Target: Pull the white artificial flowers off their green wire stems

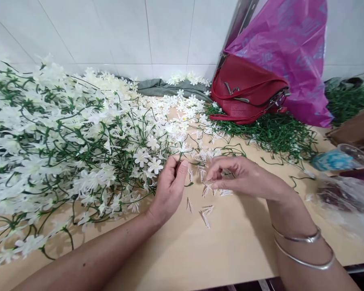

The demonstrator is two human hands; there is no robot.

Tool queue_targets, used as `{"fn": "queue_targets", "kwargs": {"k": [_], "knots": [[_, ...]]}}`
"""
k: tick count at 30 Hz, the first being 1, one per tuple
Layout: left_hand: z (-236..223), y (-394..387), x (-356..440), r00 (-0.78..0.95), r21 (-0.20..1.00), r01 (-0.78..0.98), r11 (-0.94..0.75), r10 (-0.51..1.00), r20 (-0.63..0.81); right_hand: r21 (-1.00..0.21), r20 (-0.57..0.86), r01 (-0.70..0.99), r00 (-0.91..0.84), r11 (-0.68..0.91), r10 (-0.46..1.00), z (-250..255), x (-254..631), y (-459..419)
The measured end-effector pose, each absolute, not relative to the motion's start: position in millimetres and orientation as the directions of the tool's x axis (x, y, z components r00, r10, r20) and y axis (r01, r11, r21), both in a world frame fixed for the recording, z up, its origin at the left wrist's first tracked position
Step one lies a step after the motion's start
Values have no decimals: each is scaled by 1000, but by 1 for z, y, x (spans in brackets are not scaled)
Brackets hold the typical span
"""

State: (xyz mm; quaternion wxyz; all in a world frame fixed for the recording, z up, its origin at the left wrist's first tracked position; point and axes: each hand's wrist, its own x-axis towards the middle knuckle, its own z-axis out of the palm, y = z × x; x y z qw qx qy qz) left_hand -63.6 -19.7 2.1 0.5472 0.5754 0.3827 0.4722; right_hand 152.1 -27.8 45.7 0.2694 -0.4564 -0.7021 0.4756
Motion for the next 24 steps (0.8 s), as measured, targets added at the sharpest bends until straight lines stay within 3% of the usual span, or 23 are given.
{"fn": "queue_targets", "kwargs": {"k": [4,7,12,15,19,24], "knots": [[1,-18,-63,236,987,-158,-39,969,76,-766,-39,555,-543,324,839,40,152,-27],[4,-19,-63,239,985,-171,-7,970,48,-734,6,579,-516,354,856,36,153,-24],[10,-19,-62,259,992,-121,-22,964,53,-783,181,574,-162,242,970,36,160,-22],[11,-19,-62,285,992,-126,-26,956,62,-857,240,480,49,188,970,34,162,-20],[9,-19,-62,313,986,-168,10,949,43,-927,228,334,149,168,962,31,159,-16],[6,-22,-62,333,972,-219,85,943,-7,-947,198,290,189,138,962,26,155,-13]]}}
